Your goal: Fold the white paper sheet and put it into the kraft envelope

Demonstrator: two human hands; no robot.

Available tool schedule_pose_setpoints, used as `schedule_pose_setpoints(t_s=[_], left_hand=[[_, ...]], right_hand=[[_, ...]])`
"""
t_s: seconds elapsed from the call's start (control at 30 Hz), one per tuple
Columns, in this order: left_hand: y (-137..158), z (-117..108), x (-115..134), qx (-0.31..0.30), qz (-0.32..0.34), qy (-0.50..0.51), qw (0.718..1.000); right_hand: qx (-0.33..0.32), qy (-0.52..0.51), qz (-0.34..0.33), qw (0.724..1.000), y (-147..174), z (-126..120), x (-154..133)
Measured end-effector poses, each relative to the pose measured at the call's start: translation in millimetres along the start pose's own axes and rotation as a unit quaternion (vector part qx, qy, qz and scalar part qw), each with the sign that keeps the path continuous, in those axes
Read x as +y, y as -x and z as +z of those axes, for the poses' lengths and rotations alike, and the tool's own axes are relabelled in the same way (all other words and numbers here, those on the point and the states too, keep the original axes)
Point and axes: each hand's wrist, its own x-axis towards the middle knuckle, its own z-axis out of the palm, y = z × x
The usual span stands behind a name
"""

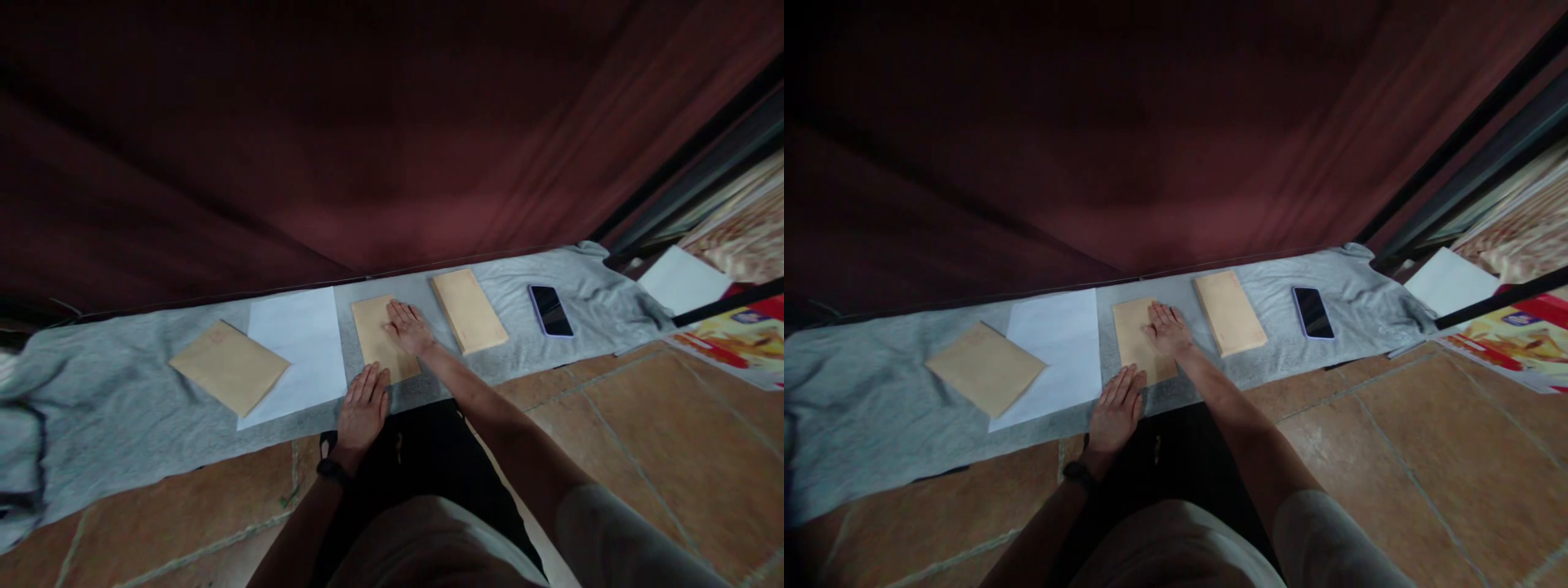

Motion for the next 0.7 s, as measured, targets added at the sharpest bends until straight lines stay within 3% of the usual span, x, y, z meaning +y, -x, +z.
schedule_pose_setpoints(t_s=[0.13,0.27,0.53,0.7], left_hand=[[0.4,1.9,-1.0,0.006,0.001,0.006,1.0],[-0.2,0.9,-0.5,0.002,0.003,0.005,1.0],[-1.5,-1.3,1.6,0.003,0.001,0.003,1.0],[-3.5,-5.6,1.7,-0.009,-0.008,0.02,1.0]], right_hand=[[0.013,-0.005,0.003,1.0,-9.2,-0.6,2.4],[0.009,0.0,0.003,1.0,1.7,-1.8,-1.0],[-0.013,-0.004,-0.078,0.997,75.9,-16.4,-4.7],[-0.015,-0.02,-0.085,0.996,113.2,-31.0,-8.0]])
